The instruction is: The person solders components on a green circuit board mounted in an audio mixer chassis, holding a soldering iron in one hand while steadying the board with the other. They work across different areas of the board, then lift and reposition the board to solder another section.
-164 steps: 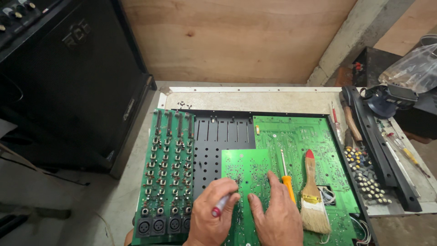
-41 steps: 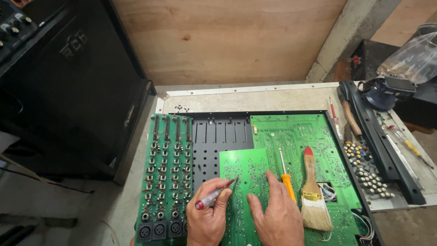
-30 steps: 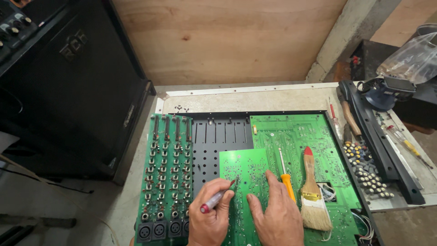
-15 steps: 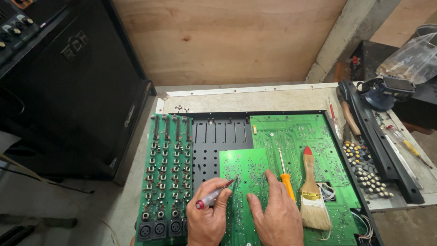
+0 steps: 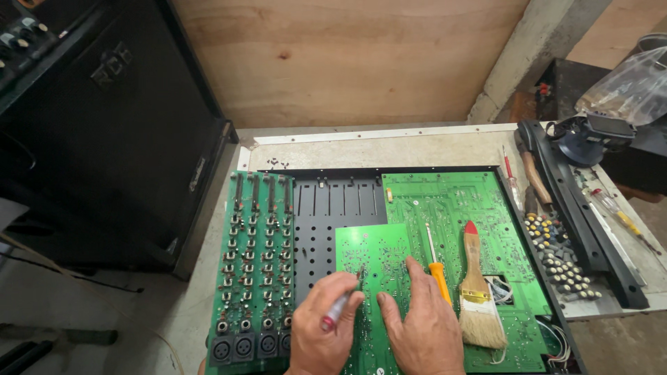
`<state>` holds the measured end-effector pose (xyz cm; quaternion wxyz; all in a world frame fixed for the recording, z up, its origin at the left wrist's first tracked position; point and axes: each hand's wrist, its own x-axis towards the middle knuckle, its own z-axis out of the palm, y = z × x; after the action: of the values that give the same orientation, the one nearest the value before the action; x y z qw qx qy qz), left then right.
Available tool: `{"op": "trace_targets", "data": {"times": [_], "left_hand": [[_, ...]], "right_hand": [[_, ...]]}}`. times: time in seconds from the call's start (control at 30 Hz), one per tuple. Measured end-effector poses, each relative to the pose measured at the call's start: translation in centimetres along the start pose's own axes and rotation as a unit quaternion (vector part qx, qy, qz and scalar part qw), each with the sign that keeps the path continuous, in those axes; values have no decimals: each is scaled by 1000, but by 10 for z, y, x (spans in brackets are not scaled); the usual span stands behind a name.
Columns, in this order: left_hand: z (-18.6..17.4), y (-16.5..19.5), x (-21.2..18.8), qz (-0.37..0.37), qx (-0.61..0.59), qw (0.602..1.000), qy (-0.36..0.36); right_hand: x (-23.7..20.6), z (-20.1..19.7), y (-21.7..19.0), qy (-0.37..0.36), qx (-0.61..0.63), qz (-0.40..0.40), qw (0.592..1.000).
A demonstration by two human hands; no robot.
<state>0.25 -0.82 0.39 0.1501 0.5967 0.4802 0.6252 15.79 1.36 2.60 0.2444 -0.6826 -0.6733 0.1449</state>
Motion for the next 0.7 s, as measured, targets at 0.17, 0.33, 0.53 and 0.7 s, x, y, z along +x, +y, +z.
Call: {"op": "trace_targets", "data": {"times": [0.17, 0.33, 0.53, 0.7], "left_hand": [[-1, 0, 2, -52, 0, 999, 12], [-4, 0, 4, -129, -18, 991, 39], [-3, 1, 4, -122, -10, 992, 29], [-4, 2, 3, -119, -11, 992, 27]], "right_hand": [[1, -1, -1, -11, 2, 11, 1000], [2, -1, -3, -14, 0, 15, 1000], [1, -1, -2, -14, 4, 19, 1000], [0, 2, 1, -4, 6, 3, 1000]]}}
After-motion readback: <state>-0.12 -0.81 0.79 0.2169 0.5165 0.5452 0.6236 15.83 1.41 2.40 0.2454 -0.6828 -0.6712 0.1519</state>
